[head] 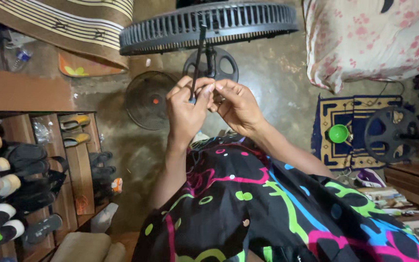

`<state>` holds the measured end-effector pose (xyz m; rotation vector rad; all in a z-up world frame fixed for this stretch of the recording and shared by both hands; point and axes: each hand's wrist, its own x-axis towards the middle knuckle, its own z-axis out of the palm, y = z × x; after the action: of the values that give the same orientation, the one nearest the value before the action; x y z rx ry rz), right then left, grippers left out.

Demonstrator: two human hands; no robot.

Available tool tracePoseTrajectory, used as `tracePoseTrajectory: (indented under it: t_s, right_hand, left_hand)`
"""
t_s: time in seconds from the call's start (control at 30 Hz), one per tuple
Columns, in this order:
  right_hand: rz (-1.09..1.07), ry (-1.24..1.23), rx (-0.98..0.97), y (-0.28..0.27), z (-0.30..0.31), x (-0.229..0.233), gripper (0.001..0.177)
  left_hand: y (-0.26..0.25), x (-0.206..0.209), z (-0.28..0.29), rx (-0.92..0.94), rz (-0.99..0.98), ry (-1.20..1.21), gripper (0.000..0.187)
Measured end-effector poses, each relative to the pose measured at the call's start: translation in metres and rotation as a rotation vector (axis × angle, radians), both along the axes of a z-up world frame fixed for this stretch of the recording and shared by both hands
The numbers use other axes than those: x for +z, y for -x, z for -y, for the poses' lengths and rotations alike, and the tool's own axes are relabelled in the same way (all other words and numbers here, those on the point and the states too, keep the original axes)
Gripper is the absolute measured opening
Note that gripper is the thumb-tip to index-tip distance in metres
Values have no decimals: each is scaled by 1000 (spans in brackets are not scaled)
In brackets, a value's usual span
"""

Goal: The person assembles a standing fan by attaching the front grille to the motor housing and securing it with a screwdriver. The fan blade is visible on the bed but not installed during the clip.

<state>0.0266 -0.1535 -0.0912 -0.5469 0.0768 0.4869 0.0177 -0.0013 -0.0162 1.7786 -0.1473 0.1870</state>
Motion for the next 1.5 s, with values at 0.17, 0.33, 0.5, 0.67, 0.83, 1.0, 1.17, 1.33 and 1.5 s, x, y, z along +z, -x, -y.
tracePoseTrajectory:
  t_s: [0.17, 0.33, 0.5, 0.67, 0.83, 1.0, 1.17, 1.33, 1.5]
  right_hand:
    - [50, -12, -34, -2, -16, -3, 18]
    - [-17, -113, -122, -12, -14, -13, 11]
    - [4, -298, -173, -30, -11, -18, 14]
    - [-17, -356, -178, -31, -17, -16, 15]
    - [-45, -296, -238, -33, -21, -16, 16]
    - [-9, -264, -248, -35, -23, -18, 17]
    - [-62, -226, -280, -36, -24, -19, 17]
    - [60, -94, -300, -37, -21, -16, 11]
    - [142, -16, -342, -34, -23, -10, 9]
  left_hand:
    - [-13, -2, -26, -143, -54, 29, 9]
    - [-18, 0, -44, -162, -22, -263, 31]
    - [14, 8, -73, -251, -134, -304, 32]
    - [23, 11, -85, -274, -30, -378, 29]
    - [21, 17, -89, -256, -75, -423, 30]
    - [23, 20, -90, -218, -77, -518, 31]
    - [23, 25, -90, -190, -5, -611, 32]
    - [25, 33, -90, -172, 21, -743, 35]
    - [26, 35, -89, -174, 45, -832, 38]
